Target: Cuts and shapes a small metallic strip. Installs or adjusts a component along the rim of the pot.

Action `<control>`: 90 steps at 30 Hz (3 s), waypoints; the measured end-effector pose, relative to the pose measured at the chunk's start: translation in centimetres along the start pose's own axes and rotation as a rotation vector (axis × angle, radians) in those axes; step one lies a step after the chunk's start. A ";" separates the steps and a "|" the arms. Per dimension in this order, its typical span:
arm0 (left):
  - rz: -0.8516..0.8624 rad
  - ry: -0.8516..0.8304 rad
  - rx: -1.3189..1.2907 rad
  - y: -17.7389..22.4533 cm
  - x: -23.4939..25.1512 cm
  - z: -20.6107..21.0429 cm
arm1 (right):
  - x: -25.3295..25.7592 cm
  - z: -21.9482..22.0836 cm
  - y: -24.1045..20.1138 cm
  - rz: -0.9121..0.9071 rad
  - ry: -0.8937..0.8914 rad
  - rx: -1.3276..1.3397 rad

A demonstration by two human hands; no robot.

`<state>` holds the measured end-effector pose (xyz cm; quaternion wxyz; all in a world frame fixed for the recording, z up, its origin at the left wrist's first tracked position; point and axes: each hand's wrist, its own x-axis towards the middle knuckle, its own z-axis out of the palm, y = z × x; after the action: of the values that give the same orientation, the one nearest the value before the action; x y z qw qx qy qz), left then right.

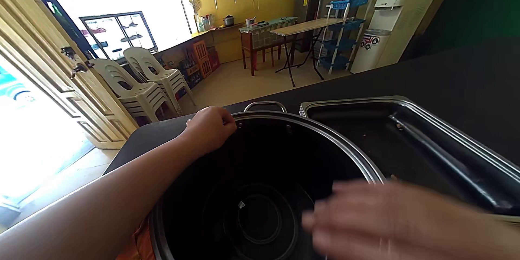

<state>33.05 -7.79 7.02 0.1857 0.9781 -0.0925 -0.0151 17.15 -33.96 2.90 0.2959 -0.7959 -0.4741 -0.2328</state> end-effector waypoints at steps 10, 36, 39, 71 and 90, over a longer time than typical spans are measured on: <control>-0.056 0.125 0.218 1.2 0.8 2.9 | 16.3 1.4 14.9 0.315 -0.401 -0.176; -0.065 0.322 0.367 0.6 1.4 5.3 | 18.0 7.5 16.2 0.405 -0.590 -0.494; -0.037 0.365 0.373 0.4 1.5 5.7 | 18.0 7.4 16.0 0.418 -0.593 -0.486; 0.016 0.464 0.400 -0.1 1.5 6.6 | 17.8 7.4 15.1 0.440 -0.575 -0.513; -0.044 0.443 0.392 0.6 1.7 6.5 | 17.8 7.5 15.0 0.440 -0.583 -0.525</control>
<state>34.16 -10.94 1.20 0.0083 0.9766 -0.0295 0.2128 39.12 -23.42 5.36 -0.0194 -0.9583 -0.2820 -0.0426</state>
